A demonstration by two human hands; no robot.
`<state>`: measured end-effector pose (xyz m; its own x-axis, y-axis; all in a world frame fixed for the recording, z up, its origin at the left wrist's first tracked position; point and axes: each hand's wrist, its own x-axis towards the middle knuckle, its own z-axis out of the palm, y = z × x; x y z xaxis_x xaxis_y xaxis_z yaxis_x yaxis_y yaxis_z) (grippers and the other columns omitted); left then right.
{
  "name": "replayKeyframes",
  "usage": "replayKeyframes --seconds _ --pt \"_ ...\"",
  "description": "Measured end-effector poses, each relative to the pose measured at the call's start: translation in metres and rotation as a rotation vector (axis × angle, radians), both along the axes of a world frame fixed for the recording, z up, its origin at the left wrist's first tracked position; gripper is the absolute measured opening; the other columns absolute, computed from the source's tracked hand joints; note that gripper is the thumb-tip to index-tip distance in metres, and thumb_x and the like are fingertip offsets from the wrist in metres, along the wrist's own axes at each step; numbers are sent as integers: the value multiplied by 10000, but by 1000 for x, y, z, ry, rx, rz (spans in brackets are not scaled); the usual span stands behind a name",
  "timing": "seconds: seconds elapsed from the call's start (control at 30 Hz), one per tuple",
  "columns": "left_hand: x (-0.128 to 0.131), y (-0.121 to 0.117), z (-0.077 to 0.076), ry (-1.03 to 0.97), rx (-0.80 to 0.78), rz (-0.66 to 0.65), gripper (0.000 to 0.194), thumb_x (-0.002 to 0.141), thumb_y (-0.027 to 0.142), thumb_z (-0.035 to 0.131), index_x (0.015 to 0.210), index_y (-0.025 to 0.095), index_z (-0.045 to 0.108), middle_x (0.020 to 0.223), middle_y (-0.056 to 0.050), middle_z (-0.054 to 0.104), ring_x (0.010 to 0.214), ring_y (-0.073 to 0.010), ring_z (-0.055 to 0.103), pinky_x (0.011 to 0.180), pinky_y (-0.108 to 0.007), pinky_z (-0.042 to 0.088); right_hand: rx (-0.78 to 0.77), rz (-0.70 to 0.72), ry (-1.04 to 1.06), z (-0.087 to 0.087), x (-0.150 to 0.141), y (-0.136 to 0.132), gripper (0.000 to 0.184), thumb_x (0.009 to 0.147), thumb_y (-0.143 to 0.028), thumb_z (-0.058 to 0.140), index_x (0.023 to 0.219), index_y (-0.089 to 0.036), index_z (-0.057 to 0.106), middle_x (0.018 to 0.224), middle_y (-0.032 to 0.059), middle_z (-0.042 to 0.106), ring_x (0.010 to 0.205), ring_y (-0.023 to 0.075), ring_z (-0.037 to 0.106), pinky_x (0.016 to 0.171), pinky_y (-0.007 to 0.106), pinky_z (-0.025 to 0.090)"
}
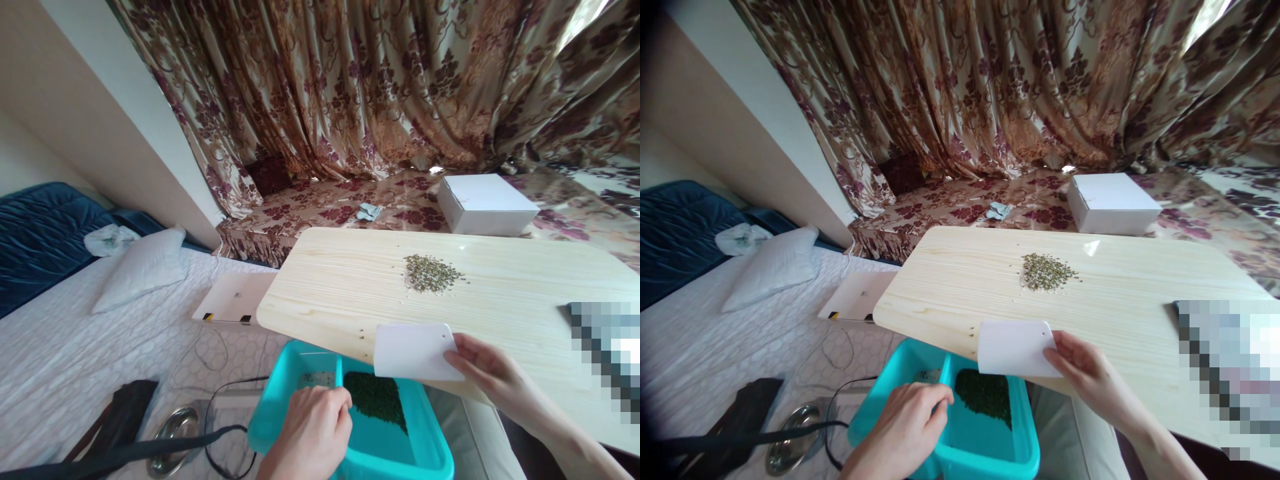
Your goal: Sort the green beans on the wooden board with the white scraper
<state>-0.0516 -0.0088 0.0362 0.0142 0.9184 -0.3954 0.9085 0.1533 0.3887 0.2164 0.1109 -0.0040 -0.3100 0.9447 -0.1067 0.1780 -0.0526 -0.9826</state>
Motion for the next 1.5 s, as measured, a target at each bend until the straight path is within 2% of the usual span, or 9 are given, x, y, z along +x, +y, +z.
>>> replayKeyframes --seconds 0.17,0.27,0.53,0.87,1.07,1.23,1.3,1.43,1.5 --pt "-1 -4 3 12 1 2 301 908 240 384 966 279 677 940 2 709 948 -190 619 839 -288 387 80 -167 9 3 -11 7 454 598 -659 719 753 -232 707 777 69 755 733 249 701 725 339 583" --pt "-3 -5 3 14 5 11 304 906 237 384 965 277 679 937 1 711 938 -190 624 832 -287 391 98 -187 16 2 -23 14 491 592 -687 703 779 -233 708 801 75 758 748 255 705 767 363 578" --pt "-12 -8 3 33 20 36 305 904 218 388 972 268 681 937 -6 709 934 -185 624 818 -275 391 80 -122 15 -4 -44 18 482 652 -661 674 845 -221 715 844 85 762 809 264 710 705 330 586" --pt "-15 -9 5 31 24 51 303 906 227 392 959 273 687 922 -2 713 927 -187 629 810 -274 392 20 19 41 2 -49 4 433 684 -609 688 857 -213 724 862 84 769 802 264 714 766 356 578" --pt "-15 -10 6 25 39 52 296 899 225 395 949 275 682 913 1 715 919 -191 634 797 -287 391 51 -45 81 4 -58 5 444 664 -626 694 839 -220 718 873 85 769 807 264 714 802 372 569" --pt "-14 -13 5 31 29 50 295 897 223 390 949 279 676 913 1 714 910 -194 636 798 -296 393 41 73 63 -2 -58 4 412 709 -576 688 885 -206 718 881 95 769 801 268 713 731 353 587" --pt "-11 -14 5 44 14 40 301 900 222 382 948 277 674 918 -3 711 912 -199 633 804 -302 394 43 23 49 -3 -48 5 389 694 -559 707 867 -210 718 852 90 770 790 268 713 720 346 591" --pt "3 -10 2 73 -48 -3 321 887 198 374 970 267 676 965 -18 703 961 -220 616 847 -323 401 62 -299 61 -2 -22 15 391 590 -544 767 799 -221 694 806 76 768 788 265 718 732 327 591" --pt "12 -4 0 81 -90 -55 329 862 181 392 988 267 683 989 -27 704 983 -230 614 866 -330 407 58 -399 72 -3 -15 20 397 553 -525 781 788 -223 675 803 77 767 787 264 721 687 304 594"
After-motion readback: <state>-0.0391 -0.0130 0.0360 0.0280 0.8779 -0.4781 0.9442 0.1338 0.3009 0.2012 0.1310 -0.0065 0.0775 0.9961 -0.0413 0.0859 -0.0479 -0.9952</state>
